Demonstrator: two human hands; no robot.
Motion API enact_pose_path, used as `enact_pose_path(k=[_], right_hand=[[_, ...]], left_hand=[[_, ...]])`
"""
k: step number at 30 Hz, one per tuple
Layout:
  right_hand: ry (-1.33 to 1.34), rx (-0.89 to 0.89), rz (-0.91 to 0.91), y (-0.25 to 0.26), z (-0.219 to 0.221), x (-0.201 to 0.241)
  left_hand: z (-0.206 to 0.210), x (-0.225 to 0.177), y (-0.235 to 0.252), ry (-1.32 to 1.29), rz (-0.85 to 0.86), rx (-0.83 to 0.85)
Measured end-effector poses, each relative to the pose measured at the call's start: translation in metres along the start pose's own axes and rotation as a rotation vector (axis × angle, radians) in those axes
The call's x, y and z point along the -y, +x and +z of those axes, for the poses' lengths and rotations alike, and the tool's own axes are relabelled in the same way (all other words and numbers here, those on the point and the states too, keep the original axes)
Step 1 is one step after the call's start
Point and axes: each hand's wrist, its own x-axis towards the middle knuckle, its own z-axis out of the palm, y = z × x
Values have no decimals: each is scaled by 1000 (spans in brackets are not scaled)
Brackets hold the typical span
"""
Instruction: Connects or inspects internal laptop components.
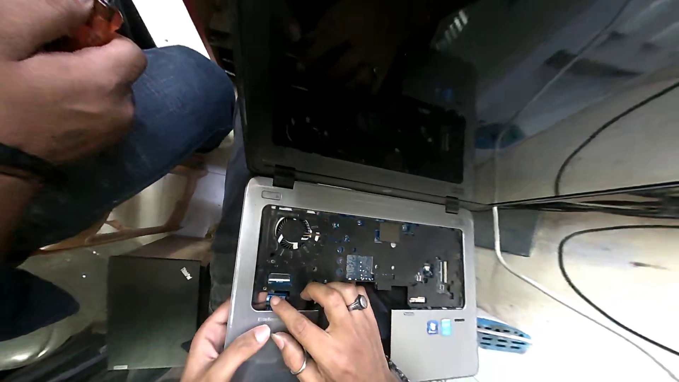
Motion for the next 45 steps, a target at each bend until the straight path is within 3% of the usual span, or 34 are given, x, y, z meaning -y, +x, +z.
enact_pose_path(k=[45], right_hand=[[41, -62, 76, 0, 1, 3]], left_hand=[[-12, 4, 5, -129, 83, 84]])
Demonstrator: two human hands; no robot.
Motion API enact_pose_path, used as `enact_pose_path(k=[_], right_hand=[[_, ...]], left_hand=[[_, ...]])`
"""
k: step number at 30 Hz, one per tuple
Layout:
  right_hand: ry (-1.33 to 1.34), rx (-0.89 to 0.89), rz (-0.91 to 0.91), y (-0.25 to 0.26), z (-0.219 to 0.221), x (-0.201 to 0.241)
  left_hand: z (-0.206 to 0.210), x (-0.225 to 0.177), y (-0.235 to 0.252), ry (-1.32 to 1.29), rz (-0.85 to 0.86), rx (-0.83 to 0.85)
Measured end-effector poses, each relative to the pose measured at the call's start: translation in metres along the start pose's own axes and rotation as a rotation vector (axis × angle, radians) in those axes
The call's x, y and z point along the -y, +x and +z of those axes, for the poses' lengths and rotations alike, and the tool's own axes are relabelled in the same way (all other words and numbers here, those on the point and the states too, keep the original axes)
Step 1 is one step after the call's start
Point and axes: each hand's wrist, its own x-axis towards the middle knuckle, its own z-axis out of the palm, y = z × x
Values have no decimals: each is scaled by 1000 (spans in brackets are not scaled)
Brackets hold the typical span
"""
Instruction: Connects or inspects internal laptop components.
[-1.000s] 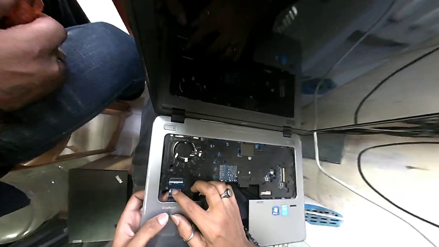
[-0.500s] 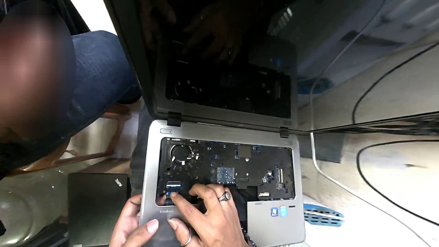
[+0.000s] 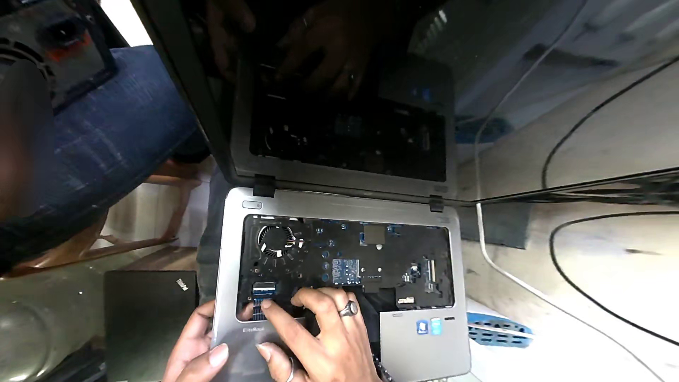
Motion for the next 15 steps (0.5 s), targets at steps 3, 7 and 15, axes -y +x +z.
enact_pose_path(k=[3, 7, 15], right_hand=[[-19, 18, 20, 2, 1, 1], [-54, 30, 34, 3, 3, 2], [-66, 30, 42, 5, 3, 3]], left_hand=[[-1, -4, 2, 6, -8, 20], [-2, -7, 3, 7, -14, 56], [-2, -3, 2, -96, -43, 49]])
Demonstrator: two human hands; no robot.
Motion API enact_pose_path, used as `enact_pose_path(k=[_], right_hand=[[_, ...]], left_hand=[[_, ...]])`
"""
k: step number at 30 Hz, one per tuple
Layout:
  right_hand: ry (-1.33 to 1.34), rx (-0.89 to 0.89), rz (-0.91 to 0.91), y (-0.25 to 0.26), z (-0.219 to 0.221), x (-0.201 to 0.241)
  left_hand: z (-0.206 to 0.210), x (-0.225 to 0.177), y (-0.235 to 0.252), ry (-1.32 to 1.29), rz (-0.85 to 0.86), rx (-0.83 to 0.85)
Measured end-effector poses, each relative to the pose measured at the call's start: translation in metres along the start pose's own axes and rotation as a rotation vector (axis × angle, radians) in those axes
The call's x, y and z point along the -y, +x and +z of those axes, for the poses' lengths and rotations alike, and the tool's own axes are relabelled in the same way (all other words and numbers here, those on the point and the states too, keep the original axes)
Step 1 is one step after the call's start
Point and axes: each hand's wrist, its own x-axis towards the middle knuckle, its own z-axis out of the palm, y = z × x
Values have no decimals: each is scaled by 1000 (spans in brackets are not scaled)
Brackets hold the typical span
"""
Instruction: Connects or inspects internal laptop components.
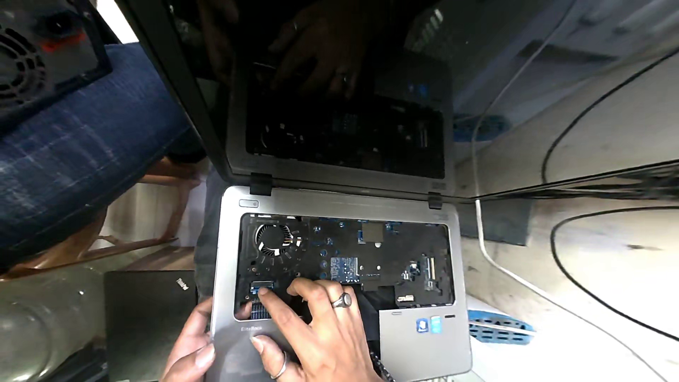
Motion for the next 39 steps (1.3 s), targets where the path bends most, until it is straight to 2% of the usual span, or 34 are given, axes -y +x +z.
enact_pose_path(k=[9, 22, 29, 39], right_hand=[[-1, 4, 2, 1, -1, 2], [5, 30, 9, 2, -1, 3], [10, 45, 10, 3, -1, 3], [22, 27, 38, 2, -3, 3]], left_hand=[[-3, -2, 0, -40, -25, 37], [-4, 2, -1, -63, -37, 7], [-6, 1, -1, -83, -28, 58], [-3, -7, 1, 164, -3, 36]])
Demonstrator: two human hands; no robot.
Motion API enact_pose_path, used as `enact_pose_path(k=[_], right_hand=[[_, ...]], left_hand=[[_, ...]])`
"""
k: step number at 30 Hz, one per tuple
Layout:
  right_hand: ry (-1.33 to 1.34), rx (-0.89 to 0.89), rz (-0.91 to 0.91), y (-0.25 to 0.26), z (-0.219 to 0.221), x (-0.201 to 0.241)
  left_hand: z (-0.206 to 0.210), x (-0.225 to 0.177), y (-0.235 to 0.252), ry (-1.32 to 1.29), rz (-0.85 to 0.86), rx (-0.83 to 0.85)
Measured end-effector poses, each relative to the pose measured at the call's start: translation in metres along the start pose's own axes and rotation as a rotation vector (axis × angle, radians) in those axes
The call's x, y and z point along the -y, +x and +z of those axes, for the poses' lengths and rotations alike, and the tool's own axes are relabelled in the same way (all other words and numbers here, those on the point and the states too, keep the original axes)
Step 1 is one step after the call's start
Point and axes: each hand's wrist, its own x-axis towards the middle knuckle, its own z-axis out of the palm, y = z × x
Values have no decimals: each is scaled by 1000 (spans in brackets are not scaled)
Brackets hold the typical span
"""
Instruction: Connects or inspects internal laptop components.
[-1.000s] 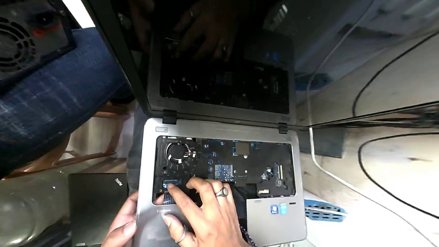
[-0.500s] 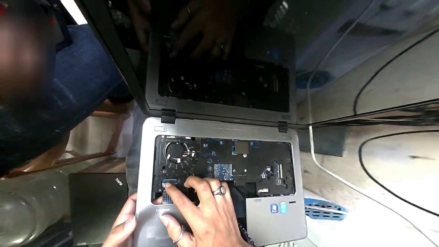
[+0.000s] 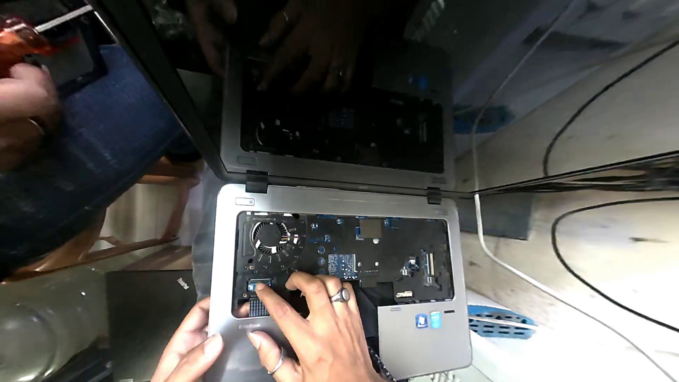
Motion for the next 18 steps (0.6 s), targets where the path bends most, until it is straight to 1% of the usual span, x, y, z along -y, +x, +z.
enact_pose_path(k=[3, 8, 13, 15, 18], right_hand=[[16, -29, -15, 0, -2, -3], [5, -14, -24, 2, -3, -7], [74, 4, -42, 18, -25, -19], [82, 20, -52, 24, -29, -23], [98, 64, -72, 32, -28, -26]], left_hand=[[8, -6, 0, 114, -23, -52], [22, -12, 7, 342, -18, -132], [28, -16, 18, 450, -20, -215], [30, -16, 23, 460, -28, -275], [32, -16, 27, 455, -30, -310]])
